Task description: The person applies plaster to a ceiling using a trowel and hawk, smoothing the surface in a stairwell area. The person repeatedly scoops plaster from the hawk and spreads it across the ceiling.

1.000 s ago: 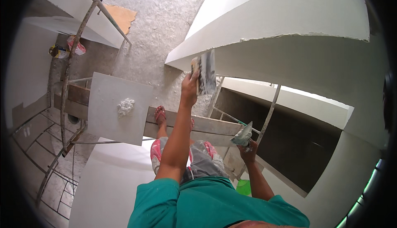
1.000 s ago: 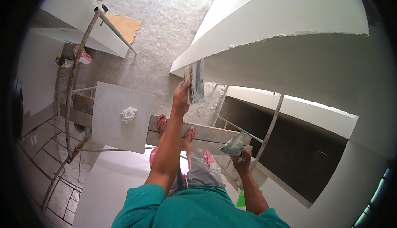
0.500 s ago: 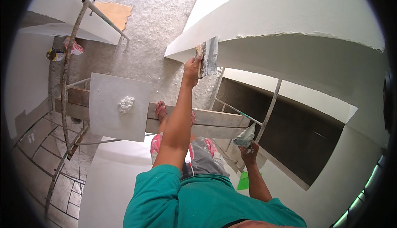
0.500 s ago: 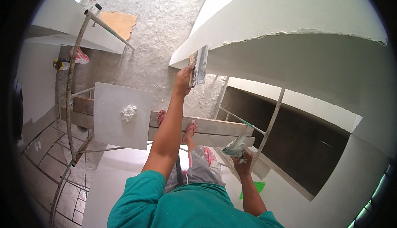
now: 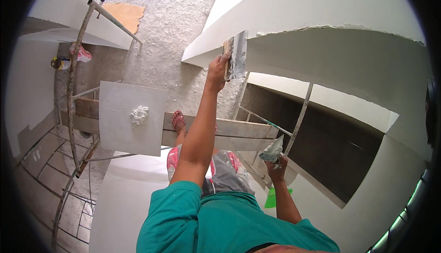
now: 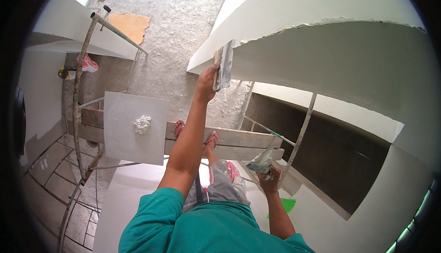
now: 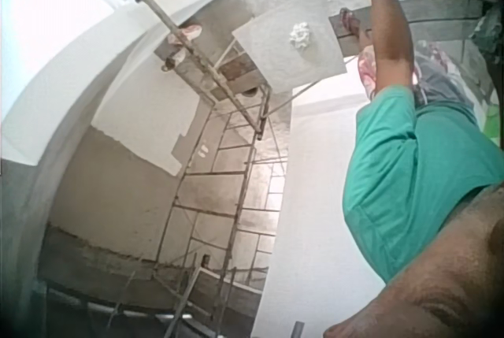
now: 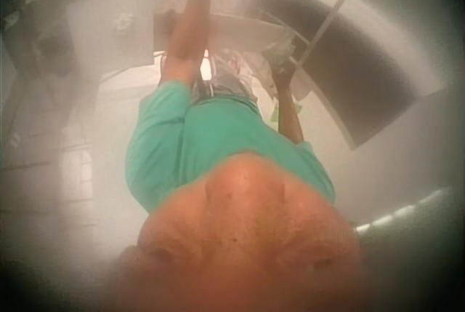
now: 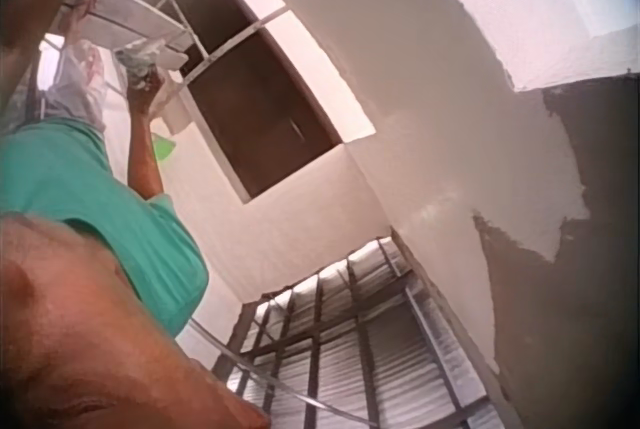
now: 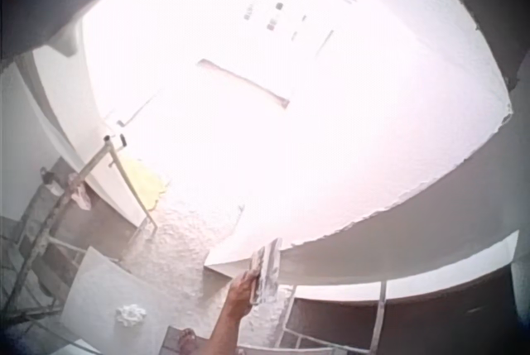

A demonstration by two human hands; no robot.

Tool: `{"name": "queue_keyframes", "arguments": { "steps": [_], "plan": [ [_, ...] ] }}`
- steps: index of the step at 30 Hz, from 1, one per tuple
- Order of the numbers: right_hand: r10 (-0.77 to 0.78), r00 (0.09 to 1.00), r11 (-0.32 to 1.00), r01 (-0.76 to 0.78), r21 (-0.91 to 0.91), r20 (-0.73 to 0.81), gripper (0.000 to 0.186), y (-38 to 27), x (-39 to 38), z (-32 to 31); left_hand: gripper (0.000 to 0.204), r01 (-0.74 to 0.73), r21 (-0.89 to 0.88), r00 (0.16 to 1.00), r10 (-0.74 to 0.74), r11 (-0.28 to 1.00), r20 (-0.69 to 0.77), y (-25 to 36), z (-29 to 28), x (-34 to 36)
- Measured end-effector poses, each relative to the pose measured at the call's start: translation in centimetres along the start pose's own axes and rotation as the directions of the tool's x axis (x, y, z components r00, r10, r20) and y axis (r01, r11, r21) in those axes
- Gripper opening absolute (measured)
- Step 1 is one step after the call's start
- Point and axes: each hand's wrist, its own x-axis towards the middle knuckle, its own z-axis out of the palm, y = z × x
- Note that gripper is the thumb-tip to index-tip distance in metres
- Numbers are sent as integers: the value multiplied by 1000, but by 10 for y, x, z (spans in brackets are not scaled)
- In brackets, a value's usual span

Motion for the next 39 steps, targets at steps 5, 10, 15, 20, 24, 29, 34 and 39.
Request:
{"name": "queue_keyframes", "arguments": {
  "steps": [5, 10, 15, 20, 24, 29, 34, 39],
  "plan": [
    [-110, 993, 993, 108, -50, -40, 64, -9, -2, -5, 30, -49, -38, 999, 50, 998, 21, 15, 26, -3],
    [-94, 994, 994, 96, 47, -53, 51, -32, 12, -14, 30, -65, -81, 997, 68, 995, 31, 33, 57, -15],
    [-95, 984, 990, 109, 90, -148, 26, -79, 32, -24, 29, -67, -103, 994, 76, 992, 85, 38, 73, -22],
    [-70, 981, 986, 95, 139, -180, 27, -82, 27, -24, 28, -78, -110, 993, 86, 991, 74, 45, 93, -34],
    [-97, 973, 990, 116, 78, -209, 27, -72, 18, -24, 28, -110, -118, 992, 116, 987, 49, 54, 121, -47],
    [-73, 984, 992, 88, 86, -164, 28, -66, 18, -30, 30, -206, -109, 962, 222, 972, 157, 66, 133, -64],
    [-41, 981, 973, 83, 217, -190, 33, -82, 35, -40, 35, -328, -101, 937, 337, 939, 89, 110, 114, -122],
    [-162, 978, 986, 154, -68, -134, 38, -97, 66, -46, 39, -347, 201, 910, 381, 916, -164, 116, 47, -193]
  ]
}}
